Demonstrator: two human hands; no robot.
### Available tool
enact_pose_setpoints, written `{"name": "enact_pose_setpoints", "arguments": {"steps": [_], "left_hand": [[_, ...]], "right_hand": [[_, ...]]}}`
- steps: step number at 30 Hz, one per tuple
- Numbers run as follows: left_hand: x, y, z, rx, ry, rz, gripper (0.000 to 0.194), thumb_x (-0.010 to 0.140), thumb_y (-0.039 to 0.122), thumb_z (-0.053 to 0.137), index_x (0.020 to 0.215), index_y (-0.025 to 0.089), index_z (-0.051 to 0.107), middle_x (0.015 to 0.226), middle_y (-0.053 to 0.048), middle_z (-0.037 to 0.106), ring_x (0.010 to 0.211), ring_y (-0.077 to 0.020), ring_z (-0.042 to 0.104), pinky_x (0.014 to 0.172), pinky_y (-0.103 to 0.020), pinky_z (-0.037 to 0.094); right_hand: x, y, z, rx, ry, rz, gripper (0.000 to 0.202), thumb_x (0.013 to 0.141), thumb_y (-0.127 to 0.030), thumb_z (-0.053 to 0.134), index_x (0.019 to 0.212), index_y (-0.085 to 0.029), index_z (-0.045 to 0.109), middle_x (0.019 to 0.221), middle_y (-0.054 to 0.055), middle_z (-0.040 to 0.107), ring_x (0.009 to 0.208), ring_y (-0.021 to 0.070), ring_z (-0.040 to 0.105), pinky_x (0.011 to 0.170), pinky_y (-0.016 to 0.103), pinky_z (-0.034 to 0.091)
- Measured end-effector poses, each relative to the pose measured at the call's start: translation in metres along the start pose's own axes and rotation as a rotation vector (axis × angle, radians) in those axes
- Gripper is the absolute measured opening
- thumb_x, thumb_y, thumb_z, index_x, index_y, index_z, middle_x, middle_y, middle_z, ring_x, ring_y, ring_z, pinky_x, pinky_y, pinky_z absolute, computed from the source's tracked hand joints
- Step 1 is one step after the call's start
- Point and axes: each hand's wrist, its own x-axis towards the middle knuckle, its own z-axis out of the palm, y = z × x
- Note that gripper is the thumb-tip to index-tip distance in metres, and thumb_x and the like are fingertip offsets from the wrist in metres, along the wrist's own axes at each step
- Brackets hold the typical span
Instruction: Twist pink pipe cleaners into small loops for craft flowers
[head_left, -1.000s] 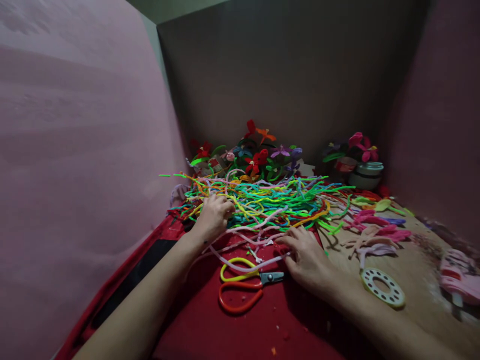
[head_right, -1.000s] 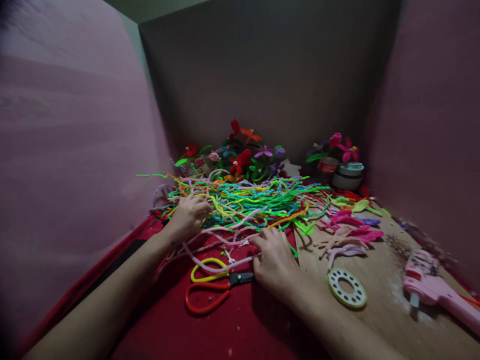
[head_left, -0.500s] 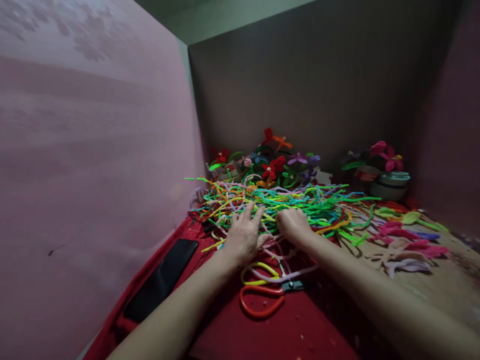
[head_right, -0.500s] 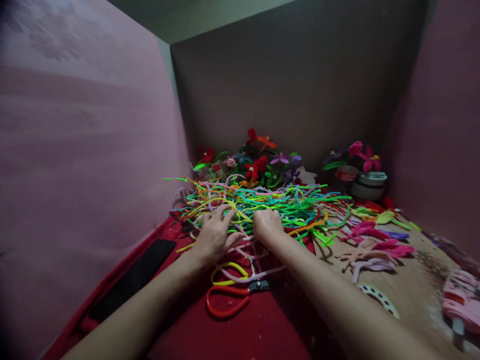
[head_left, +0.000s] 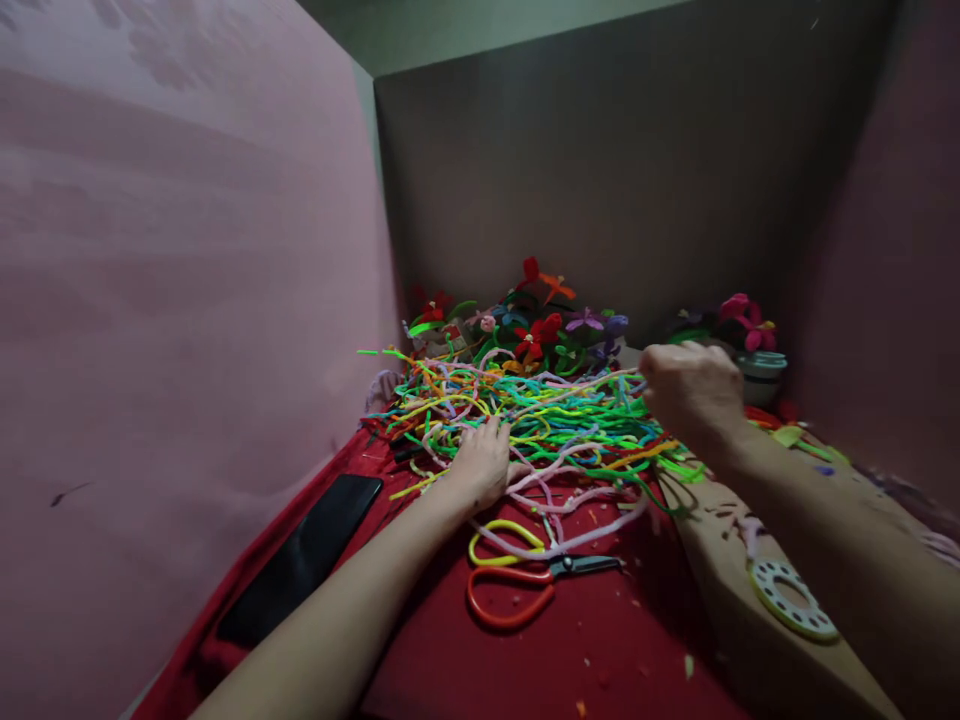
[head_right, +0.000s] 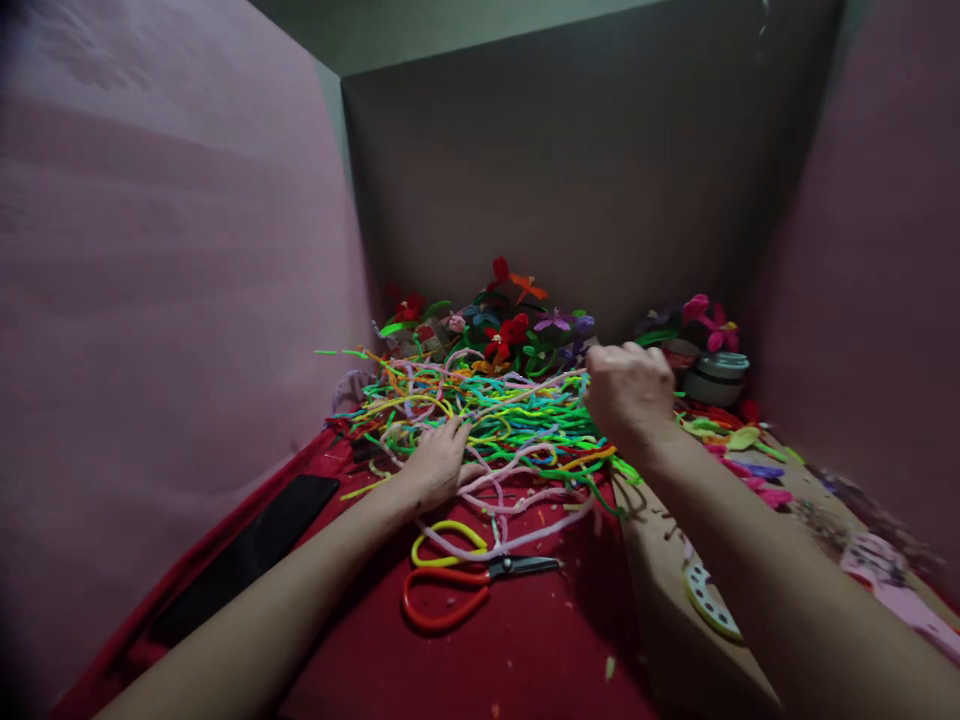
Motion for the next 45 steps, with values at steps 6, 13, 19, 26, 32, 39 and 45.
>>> {"name": "enact_pose_setpoints", "arguments": {"steps": [6, 13, 19, 26, 32, 39, 45], "left_hand": [[0.008, -0.016, -0.014, -0.214, 0.011, 0.086, 0.043, 0.083, 0.039, 0.041, 0.117, 0.013, 0.05, 0.128, -0.015, 0.045, 0.114, -0.0248, 0.045, 0.092, -0.038, 0.035], [0.001, 0.035, -0.063, -0.97, 0.12, -0.054, 0.03, 0.071, 0.037, 0.06, 0.093, 0.016, 0.06, 0.079, -0.005, 0.06, 0.07, -0.016, 0.056, 0.063, -0.028, 0.043], [0.013, 0.064, -0.066, -1.978, -0.104, -0.294, 0.015, 0.069, 0.02, 0.063, 0.069, 0.014, 0.048, 0.047, 0.009, 0.036, 0.032, 0.0007, 0.026, 0.034, -0.012, 0.021], [0.023, 0.089, -0.065, -2.032, 0.216, -0.474, 0.005, 0.066, 0.008, 0.056, 0.069, 0.011, 0.053, 0.059, -0.001, 0.059, 0.045, -0.005, 0.051, 0.04, -0.013, 0.038], [0.013, 0.112, -0.058, -2.001, 0.187, -0.322, 0.014, 0.063, 0.016, 0.065, 0.07, 0.013, 0.053, 0.063, -0.002, 0.062, 0.048, -0.0092, 0.055, 0.037, -0.017, 0.041], [0.002, 0.112, -0.046, -1.868, 0.08, -0.261, 0.018, 0.065, 0.025, 0.066, 0.071, 0.012, 0.055, 0.059, 0.0, 0.06, 0.041, -0.0078, 0.052, 0.034, -0.017, 0.038], [0.002, 0.095, -0.034, -1.898, 0.013, -0.288, 0.018, 0.068, 0.025, 0.064, 0.072, 0.011, 0.054, 0.052, 0.001, 0.057, 0.041, -0.0076, 0.051, 0.037, -0.017, 0.04]], "right_hand": [[-0.034, 0.026, -0.029, 0.567, 0.236, 0.543, 0.018, 0.071, -0.029, 0.052, 0.075, -0.016, 0.063, 0.055, 0.002, 0.055, 0.053, 0.0144, 0.048, 0.053, 0.025, 0.031], [-0.078, -0.009, -0.015, 1.593, -0.126, 0.691, 0.019, 0.064, -0.033, 0.061, 0.064, -0.014, 0.056, 0.045, -0.007, 0.037, 0.041, 0.0056, 0.029, 0.041, 0.021, 0.021], [-0.105, -0.012, -0.01, 1.522, -0.289, 0.618, 0.012, 0.063, -0.021, 0.062, 0.055, -0.013, 0.059, 0.049, -0.004, 0.049, 0.046, 0.0066, 0.039, 0.045, 0.021, 0.028], [-0.118, 0.008, -0.005, 2.442, -0.189, 1.136, 0.015, 0.064, -0.01, 0.063, 0.078, -0.015, 0.06, 0.073, 0.002, 0.06, 0.061, 0.009, 0.054, 0.055, 0.02, 0.045], [-0.1, -0.014, -0.003, 2.417, -0.306, 0.996, 0.018, 0.071, -0.021, 0.064, 0.087, -0.015, 0.059, 0.074, 0.004, 0.063, 0.055, 0.0092, 0.055, 0.055, 0.023, 0.047], [-0.065, -0.034, 0.013, 2.308, -0.237, 1.036, 0.005, 0.067, -0.013, 0.061, 0.071, -0.012, 0.058, 0.056, 0.0, 0.057, 0.044, 0.0073, 0.05, 0.042, 0.019, 0.04], [-0.078, -0.039, 0.025, 2.206, -0.335, 0.998, 0.013, 0.06, -0.01, 0.064, 0.072, -0.009, 0.063, 0.052, 0.001, 0.058, 0.038, 0.0052, 0.045, 0.035, 0.016, 0.033]]}}
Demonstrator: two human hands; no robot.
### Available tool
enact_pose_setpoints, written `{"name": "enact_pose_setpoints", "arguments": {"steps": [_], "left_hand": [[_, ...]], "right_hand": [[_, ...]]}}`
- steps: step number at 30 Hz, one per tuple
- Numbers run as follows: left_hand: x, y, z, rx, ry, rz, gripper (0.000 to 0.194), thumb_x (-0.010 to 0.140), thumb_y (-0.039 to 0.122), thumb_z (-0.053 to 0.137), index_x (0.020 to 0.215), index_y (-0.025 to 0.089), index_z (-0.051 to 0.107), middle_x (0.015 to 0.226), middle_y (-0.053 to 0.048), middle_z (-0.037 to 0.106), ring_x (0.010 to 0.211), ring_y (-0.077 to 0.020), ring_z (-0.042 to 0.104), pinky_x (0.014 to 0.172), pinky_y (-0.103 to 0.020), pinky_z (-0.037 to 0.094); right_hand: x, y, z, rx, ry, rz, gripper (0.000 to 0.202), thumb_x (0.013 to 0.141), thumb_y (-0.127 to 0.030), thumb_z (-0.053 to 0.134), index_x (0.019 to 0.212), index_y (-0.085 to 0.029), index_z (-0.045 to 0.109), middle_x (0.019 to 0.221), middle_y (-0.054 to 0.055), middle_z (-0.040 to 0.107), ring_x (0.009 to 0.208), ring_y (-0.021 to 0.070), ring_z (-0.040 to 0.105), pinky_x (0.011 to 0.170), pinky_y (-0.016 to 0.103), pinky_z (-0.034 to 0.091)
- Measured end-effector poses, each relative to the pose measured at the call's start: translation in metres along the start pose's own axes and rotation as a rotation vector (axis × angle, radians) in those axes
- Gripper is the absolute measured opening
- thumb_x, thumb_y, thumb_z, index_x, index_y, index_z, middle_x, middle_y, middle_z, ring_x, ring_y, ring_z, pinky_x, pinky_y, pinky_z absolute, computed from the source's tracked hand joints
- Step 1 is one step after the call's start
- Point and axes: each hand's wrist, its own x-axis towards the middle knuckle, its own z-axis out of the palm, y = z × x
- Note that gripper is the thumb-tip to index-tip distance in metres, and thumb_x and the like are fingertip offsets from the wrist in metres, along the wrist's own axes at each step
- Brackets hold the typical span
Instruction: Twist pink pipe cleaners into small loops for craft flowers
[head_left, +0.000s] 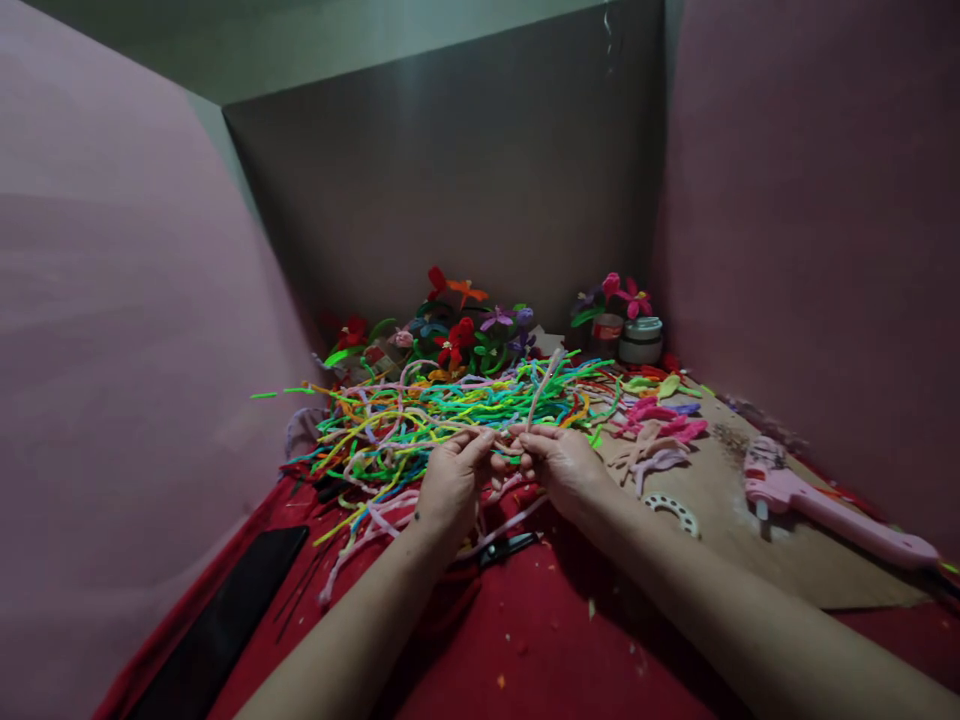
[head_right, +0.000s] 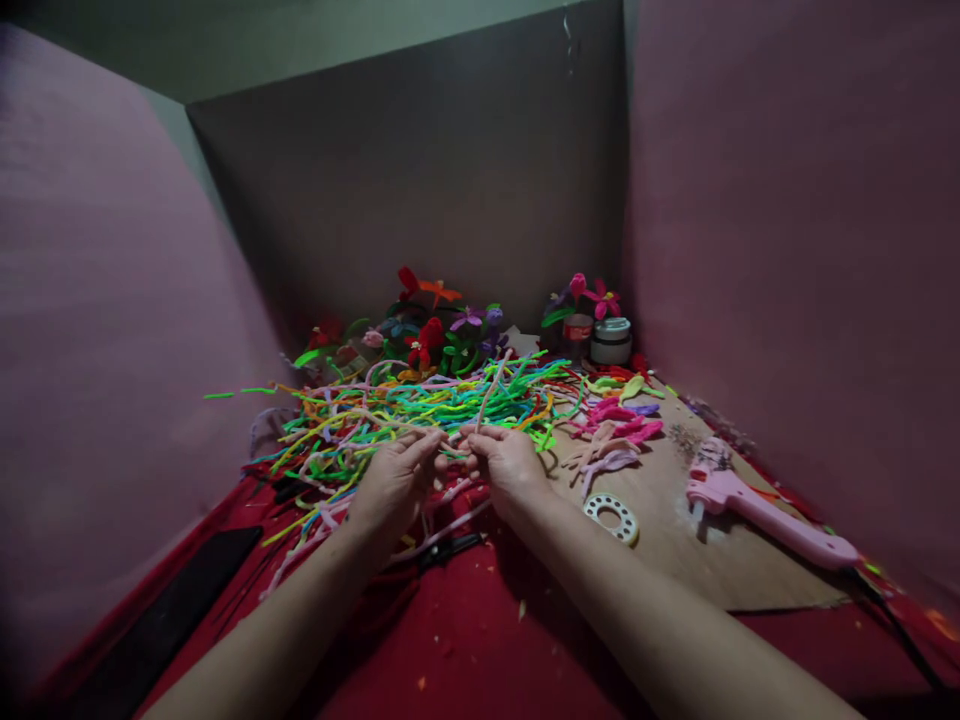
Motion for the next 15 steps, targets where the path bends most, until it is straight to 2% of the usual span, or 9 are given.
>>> {"name": "enact_pose_setpoints", "arguments": {"steps": [5, 8, 12, 15], "left_hand": [[-0.001, 0.004, -0.002, -0.13, -0.023, -0.086, 0.016, 0.067, 0.02, 0.065, 0.074, 0.011, 0.054, 0.055, 0.0, 0.058, 0.044, -0.008, 0.053, 0.042, -0.018, 0.043], [-0.002, 0.007, -0.002, -0.153, -0.025, -0.081, 0.016, 0.068, 0.02, 0.064, 0.077, 0.011, 0.055, 0.058, -0.001, 0.06, 0.046, -0.0084, 0.054, 0.044, -0.019, 0.045], [-0.003, 0.005, -0.002, -0.113, -0.037, -0.039, 0.019, 0.069, 0.023, 0.064, 0.082, 0.01, 0.056, 0.062, 0.0, 0.059, 0.045, -0.0068, 0.052, 0.043, -0.019, 0.044], [-0.003, 0.003, -0.001, -0.008, -0.062, -0.04, 0.024, 0.069, 0.025, 0.065, 0.086, 0.01, 0.057, 0.056, 0.002, 0.056, 0.038, -0.0041, 0.046, 0.038, -0.016, 0.038]], "right_hand": [[-0.009, 0.005, -0.003, -0.187, -0.086, 0.012, 0.018, 0.06, -0.016, 0.063, 0.077, -0.01, 0.067, 0.058, 0.002, 0.061, 0.041, 0.0053, 0.044, 0.039, 0.017, 0.032], [-0.012, 0.007, -0.001, -0.232, -0.13, 0.026, 0.014, 0.059, -0.017, 0.064, 0.07, -0.011, 0.067, 0.061, 0.003, 0.062, 0.045, 0.006, 0.046, 0.042, 0.018, 0.031], [-0.016, 0.005, 0.002, -0.402, -0.149, 0.027, 0.01, 0.061, -0.018, 0.059, 0.061, -0.011, 0.066, 0.048, -0.001, 0.055, 0.038, 0.0039, 0.033, 0.039, 0.019, 0.02], [-0.019, 0.002, 0.005, -0.558, -0.168, 0.029, 0.013, 0.061, -0.017, 0.055, 0.058, -0.012, 0.066, 0.041, -0.003, 0.05, 0.036, 0.0036, 0.027, 0.039, 0.02, 0.017]]}}
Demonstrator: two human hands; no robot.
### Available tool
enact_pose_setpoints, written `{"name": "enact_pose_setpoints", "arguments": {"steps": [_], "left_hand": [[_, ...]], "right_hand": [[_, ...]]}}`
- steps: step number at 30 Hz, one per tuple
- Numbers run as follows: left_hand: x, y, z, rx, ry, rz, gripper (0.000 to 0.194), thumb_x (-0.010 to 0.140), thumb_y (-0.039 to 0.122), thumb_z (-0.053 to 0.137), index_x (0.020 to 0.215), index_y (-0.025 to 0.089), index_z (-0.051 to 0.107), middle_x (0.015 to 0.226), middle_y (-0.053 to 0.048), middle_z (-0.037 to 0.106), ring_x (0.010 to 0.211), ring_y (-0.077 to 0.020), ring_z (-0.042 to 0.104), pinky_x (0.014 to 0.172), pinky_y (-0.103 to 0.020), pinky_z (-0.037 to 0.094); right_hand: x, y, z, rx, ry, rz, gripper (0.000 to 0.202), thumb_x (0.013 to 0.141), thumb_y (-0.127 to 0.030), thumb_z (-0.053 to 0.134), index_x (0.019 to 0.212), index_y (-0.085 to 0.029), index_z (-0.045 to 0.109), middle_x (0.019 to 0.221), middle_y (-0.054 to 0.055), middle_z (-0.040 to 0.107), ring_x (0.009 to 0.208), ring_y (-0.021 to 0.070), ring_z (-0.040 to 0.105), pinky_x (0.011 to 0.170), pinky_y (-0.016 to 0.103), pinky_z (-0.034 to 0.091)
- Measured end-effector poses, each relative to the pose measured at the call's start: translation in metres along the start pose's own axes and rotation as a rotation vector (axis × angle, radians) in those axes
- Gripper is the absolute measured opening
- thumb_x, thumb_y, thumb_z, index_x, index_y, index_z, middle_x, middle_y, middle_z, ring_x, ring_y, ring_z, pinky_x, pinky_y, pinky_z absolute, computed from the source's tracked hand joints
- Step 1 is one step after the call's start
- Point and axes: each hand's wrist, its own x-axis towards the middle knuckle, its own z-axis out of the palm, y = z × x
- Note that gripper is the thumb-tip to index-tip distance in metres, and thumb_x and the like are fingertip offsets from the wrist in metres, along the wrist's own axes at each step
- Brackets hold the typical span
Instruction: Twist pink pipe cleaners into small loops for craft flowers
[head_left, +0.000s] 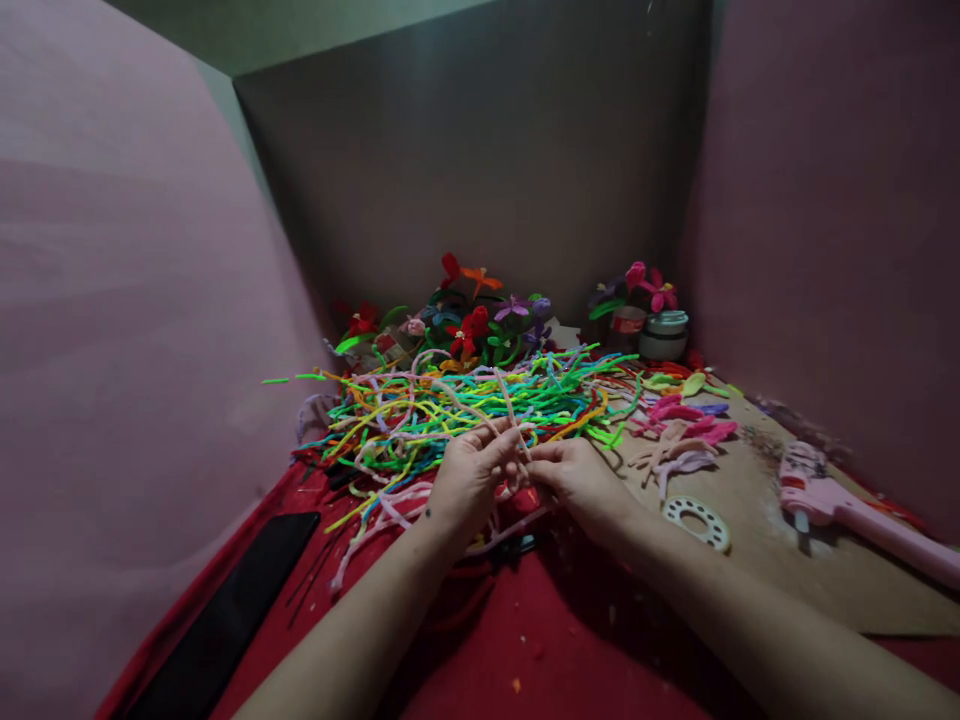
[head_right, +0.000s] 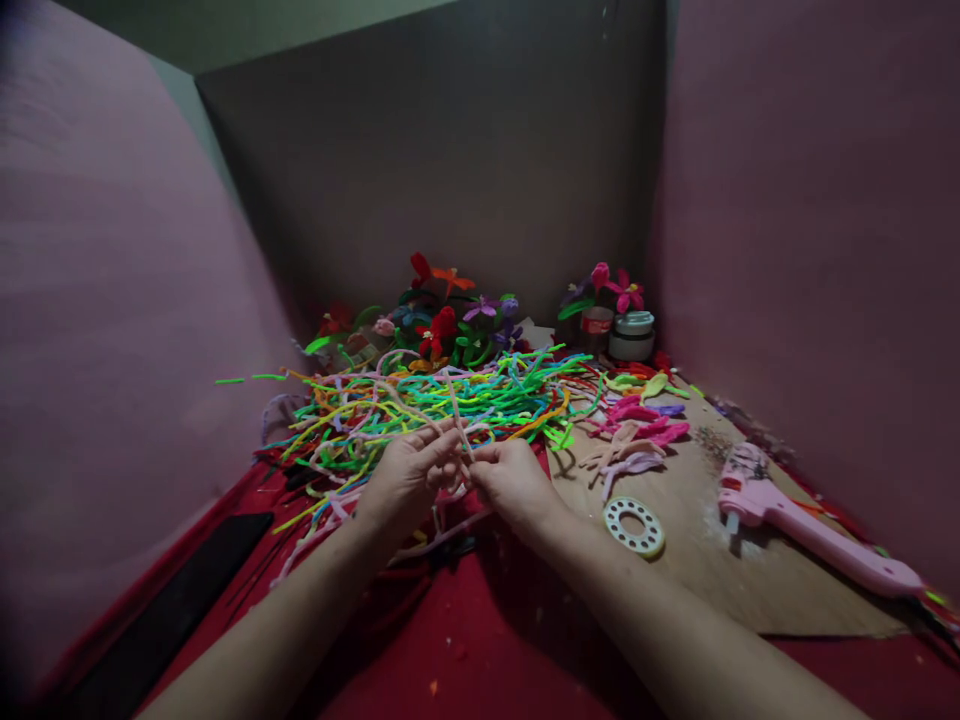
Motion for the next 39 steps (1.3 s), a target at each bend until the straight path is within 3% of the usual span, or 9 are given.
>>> {"name": "enact_pose_setpoints", "arguments": {"steps": [6, 10, 13, 20, 24, 27, 31, 39], "left_hand": [[-0.004, 0.002, 0.004, 0.146, -0.01, 0.036, 0.027, 0.071, 0.033, 0.062, 0.058, 0.012, 0.051, 0.04, 0.005, 0.043, 0.031, -0.0053, 0.04, 0.034, -0.018, 0.032], [-0.004, 0.002, 0.0, 0.083, -0.027, 0.028, 0.023, 0.074, 0.035, 0.059, 0.066, 0.014, 0.053, 0.042, 0.006, 0.042, 0.035, -0.0059, 0.042, 0.039, -0.018, 0.035], [-0.002, 0.002, -0.003, 0.058, -0.018, 0.025, 0.023, 0.072, 0.034, 0.06, 0.067, 0.014, 0.053, 0.044, 0.006, 0.041, 0.037, -0.005, 0.04, 0.04, -0.018, 0.034], [-0.003, 0.007, -0.002, 0.149, -0.028, 0.073, 0.02, 0.076, 0.031, 0.057, 0.069, 0.013, 0.055, 0.048, 0.004, 0.047, 0.04, -0.0061, 0.042, 0.042, -0.02, 0.035], [-0.006, 0.012, 0.0, 0.176, -0.043, 0.103, 0.021, 0.075, 0.031, 0.057, 0.065, 0.013, 0.055, 0.053, 0.001, 0.053, 0.044, -0.0082, 0.049, 0.047, -0.022, 0.039], [-0.007, 0.013, -0.002, 0.144, -0.082, 0.099, 0.02, 0.076, 0.032, 0.056, 0.067, 0.014, 0.055, 0.053, 0.001, 0.054, 0.047, -0.01, 0.052, 0.052, -0.024, 0.043], [-0.006, 0.01, -0.005, 0.108, -0.132, 0.078, 0.019, 0.078, 0.033, 0.054, 0.073, 0.014, 0.054, 0.053, 0.002, 0.053, 0.047, -0.0114, 0.053, 0.054, -0.027, 0.045], [-0.007, 0.009, 0.0, 0.109, -0.101, 0.119, 0.015, 0.079, 0.029, 0.053, 0.074, 0.015, 0.054, 0.052, 0.002, 0.053, 0.044, -0.0103, 0.052, 0.049, -0.025, 0.044]], "right_hand": [[-0.003, -0.005, 0.002, -0.142, -0.033, 0.03, 0.019, 0.061, -0.011, 0.048, 0.05, -0.014, 0.063, 0.033, -0.006, 0.042, 0.03, 0.0041, 0.028, 0.035, 0.019, 0.018], [-0.003, -0.003, -0.001, 0.086, -0.107, 0.052, 0.015, 0.065, -0.019, 0.053, 0.064, -0.013, 0.066, 0.05, -0.001, 0.056, 0.038, 0.0061, 0.041, 0.037, 0.018, 0.03], [-0.002, 0.001, -0.005, 0.205, -0.165, 0.056, 0.022, 0.068, -0.032, 0.06, 0.074, -0.012, 0.067, 0.062, 0.003, 0.061, 0.045, 0.0075, 0.048, 0.041, 0.019, 0.036], [0.003, 0.005, -0.01, 0.215, -0.135, 0.06, 0.023, 0.062, -0.031, 0.069, 0.065, -0.009, 0.066, 0.052, 0.0, 0.054, 0.041, 0.0042, 0.038, 0.038, 0.018, 0.028], [0.001, 0.003, -0.009, 0.187, -0.158, 0.006, 0.027, 0.065, -0.036, 0.067, 0.063, -0.009, 0.065, 0.047, -0.002, 0.047, 0.039, 0.0036, 0.031, 0.038, 0.019, 0.026], [-0.001, 0.002, -0.008, 0.285, -0.197, 0.026, 0.03, 0.07, -0.04, 0.062, 0.064, -0.011, 0.063, 0.052, -0.002, 0.048, 0.041, 0.005, 0.036, 0.04, 0.019, 0.03], [-0.002, 0.0, -0.008, 0.405, -0.257, 0.101, 0.02, 0.069, -0.031, 0.063, 0.074, -0.011, 0.065, 0.059, 0.0, 0.051, 0.046, 0.0055, 0.038, 0.041, 0.018, 0.033], [0.0, 0.004, -0.007, 0.492, -0.223, 0.178, 0.012, 0.063, -0.02, 0.067, 0.068, -0.009, 0.064, 0.059, 0.0, 0.053, 0.046, 0.0046, 0.039, 0.042, 0.018, 0.031]]}}
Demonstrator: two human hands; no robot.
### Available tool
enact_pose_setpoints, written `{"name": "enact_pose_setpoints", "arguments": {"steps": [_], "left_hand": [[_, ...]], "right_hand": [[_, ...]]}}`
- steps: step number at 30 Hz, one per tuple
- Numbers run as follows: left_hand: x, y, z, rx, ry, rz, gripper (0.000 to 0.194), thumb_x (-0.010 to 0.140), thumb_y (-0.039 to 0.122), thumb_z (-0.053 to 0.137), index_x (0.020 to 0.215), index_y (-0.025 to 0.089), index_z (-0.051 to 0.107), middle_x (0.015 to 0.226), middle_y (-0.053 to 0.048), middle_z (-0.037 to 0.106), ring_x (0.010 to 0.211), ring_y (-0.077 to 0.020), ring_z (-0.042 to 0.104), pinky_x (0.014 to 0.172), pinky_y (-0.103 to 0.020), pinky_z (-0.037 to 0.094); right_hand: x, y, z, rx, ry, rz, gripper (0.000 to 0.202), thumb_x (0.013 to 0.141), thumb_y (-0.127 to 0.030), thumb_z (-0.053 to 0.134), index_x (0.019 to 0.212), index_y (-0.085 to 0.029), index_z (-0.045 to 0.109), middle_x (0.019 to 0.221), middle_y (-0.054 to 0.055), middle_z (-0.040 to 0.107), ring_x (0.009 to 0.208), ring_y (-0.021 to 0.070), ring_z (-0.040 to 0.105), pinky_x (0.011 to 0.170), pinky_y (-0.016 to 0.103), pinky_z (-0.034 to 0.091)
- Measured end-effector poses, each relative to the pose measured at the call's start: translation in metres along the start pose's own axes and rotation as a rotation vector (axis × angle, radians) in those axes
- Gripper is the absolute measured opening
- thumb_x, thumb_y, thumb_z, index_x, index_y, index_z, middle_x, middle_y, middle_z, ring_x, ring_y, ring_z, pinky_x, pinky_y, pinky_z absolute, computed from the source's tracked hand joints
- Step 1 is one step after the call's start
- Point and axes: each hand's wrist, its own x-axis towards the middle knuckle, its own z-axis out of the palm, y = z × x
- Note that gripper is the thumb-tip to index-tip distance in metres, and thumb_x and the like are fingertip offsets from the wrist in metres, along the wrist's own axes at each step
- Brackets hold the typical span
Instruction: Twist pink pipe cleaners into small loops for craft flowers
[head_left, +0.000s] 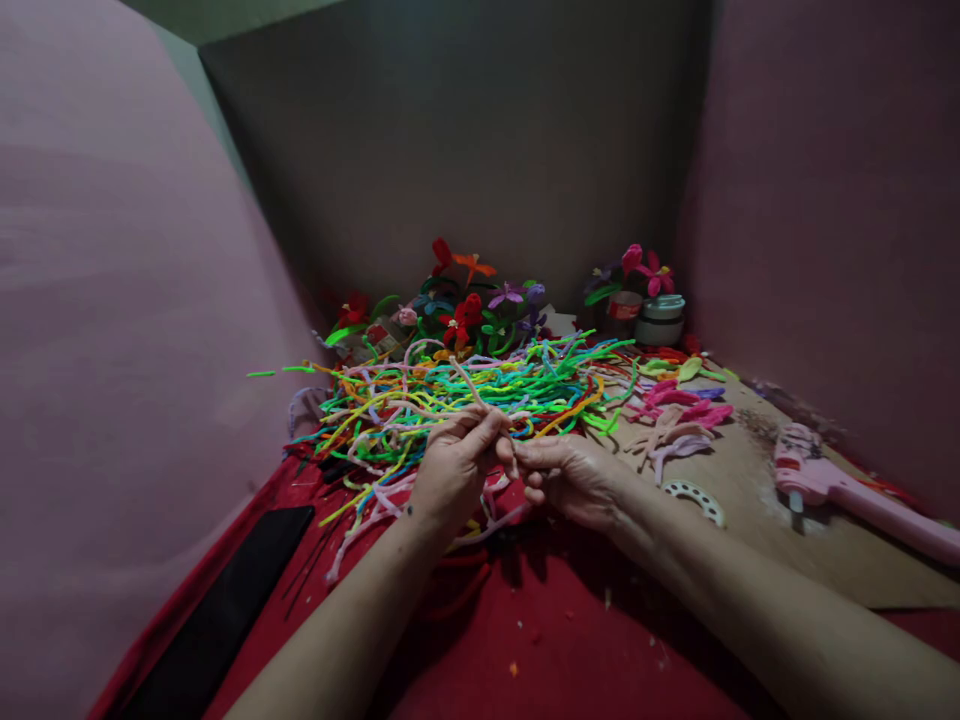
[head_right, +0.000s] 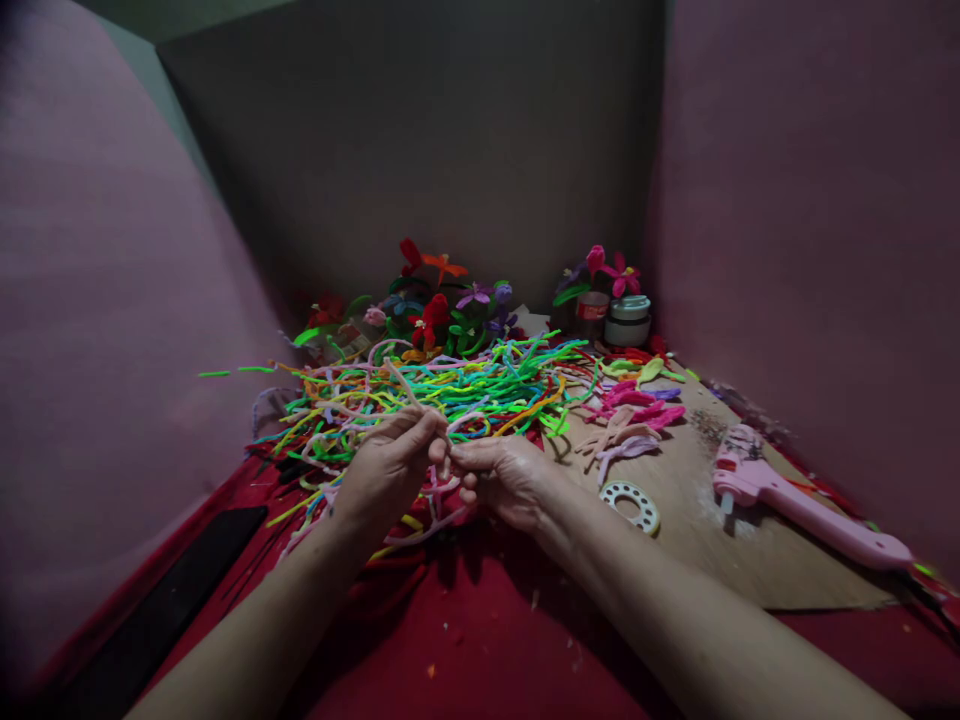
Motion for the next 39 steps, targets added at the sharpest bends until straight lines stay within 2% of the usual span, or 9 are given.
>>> {"name": "enact_pose_setpoints", "arguments": {"steps": [4, 7, 10, 15, 20, 30, 32, 35, 39], "left_hand": [[0.0, 0.003, 0.0, 0.099, 0.067, 0.018, 0.015, 0.078, 0.028, 0.055, 0.071, 0.014, 0.055, 0.052, 0.002, 0.052, 0.043, -0.0077, 0.049, 0.046, -0.021, 0.041], [0.0, 0.001, -0.004, 0.17, 0.078, -0.06, 0.016, 0.073, 0.03, 0.061, 0.077, 0.014, 0.059, 0.053, 0.004, 0.051, 0.039, -0.0046, 0.042, 0.038, -0.017, 0.031], [0.0, -0.002, -0.008, 0.188, 0.042, -0.14, 0.02, 0.07, 0.032, 0.063, 0.073, 0.013, 0.059, 0.05, 0.004, 0.047, 0.039, -0.0034, 0.038, 0.038, -0.016, 0.027], [0.001, -0.005, -0.011, 0.152, 0.085, -0.203, 0.024, 0.068, 0.034, 0.065, 0.066, 0.012, 0.054, 0.051, 0.003, 0.047, 0.042, -0.0036, 0.04, 0.042, -0.017, 0.03], [0.001, -0.003, -0.01, 0.151, 0.11, -0.201, 0.023, 0.069, 0.033, 0.064, 0.067, 0.013, 0.053, 0.05, 0.005, 0.046, 0.04, -0.0029, 0.037, 0.042, -0.017, 0.029], [-0.003, 0.003, -0.006, 0.311, 0.086, -0.188, 0.023, 0.069, 0.032, 0.063, 0.064, 0.01, 0.056, 0.048, 0.003, 0.048, 0.038, -0.0034, 0.037, 0.038, -0.017, 0.026], [-0.002, 0.003, -0.007, 0.3, 0.103, -0.179, 0.022, 0.068, 0.03, 0.065, 0.063, 0.01, 0.056, 0.048, 0.002, 0.049, 0.038, -0.0031, 0.038, 0.038, -0.016, 0.026], [-0.001, 0.002, -0.01, 0.183, 0.086, -0.195, 0.022, 0.068, 0.03, 0.065, 0.065, 0.01, 0.057, 0.055, -0.001, 0.056, 0.041, -0.0045, 0.045, 0.04, -0.016, 0.03], [0.0, 0.0, -0.014, 0.058, 0.01, -0.253, 0.022, 0.069, 0.031, 0.064, 0.068, 0.011, 0.056, 0.052, 0.0, 0.054, 0.043, -0.0074, 0.05, 0.045, -0.019, 0.038]], "right_hand": [[0.002, 0.0, -0.001, -0.114, 0.128, -0.052, 0.017, 0.061, -0.024, 0.069, 0.065, -0.009, 0.064, 0.056, 0.001, 0.055, 0.041, 0.0042, 0.039, 0.04, 0.019, 0.029], [0.003, 0.0, -0.002, -0.118, 0.198, -0.108, 0.016, 0.059, -0.024, 0.07, 0.06, -0.01, 0.062, 0.052, 0.0, 0.055, 0.041, 0.0048, 0.041, 0.041, 0.02, 0.029], [0.003, 0.001, -0.003, -0.113, 0.176, -0.137, 0.019, 0.058, -0.025, 0.07, 0.055, -0.011, 0.058, 0.049, -0.001, 0.054, 0.04, 0.0053, 0.042, 0.04, 0.02, 0.029], [0.003, 0.002, -0.005, -0.145, 0.08, -0.115, 0.016, 0.062, -0.025, 0.067, 0.063, -0.01, 0.062, 0.055, 0.001, 0.058, 0.041, 0.0057, 0.046, 0.04, 0.02, 0.032], [0.001, 0.0, -0.002, -0.2, 0.068, -0.114, 0.022, 0.063, -0.031, 0.068, 0.064, -0.01, 0.062, 0.056, 0.0, 0.058, 0.038, 0.005, 0.045, 0.037, 0.019, 0.034], [-0.005, -0.001, 0.007, -0.467, 0.185, -0.116, 0.032, 0.072, -0.038, 0.059, 0.054, -0.013, 0.055, 0.038, -0.004, 0.046, 0.028, 0.0034, 0.035, 0.029, 0.016, 0.023], [-0.005, -0.001, 0.005, -0.387, 0.135, -0.082, 0.027, 0.074, -0.033, 0.057, 0.057, -0.012, 0.057, 0.043, -0.002, 0.052, 0.03, 0.0046, 0.04, 0.031, 0.016, 0.028], [-0.005, -0.003, 0.002, -0.093, -0.025, 0.071, 0.022, 0.078, -0.024, 0.048, 0.07, -0.009, 0.061, 0.056, 0.003, 0.06, 0.04, 0.0079, 0.05, 0.039, 0.019, 0.038], [-0.005, -0.005, -0.002, 0.166, -0.165, 0.224, 0.025, 0.082, -0.02, 0.041, 0.075, -0.008, 0.062, 0.055, 0.004, 0.059, 0.042, 0.0075, 0.051, 0.041, 0.018, 0.038]]}}
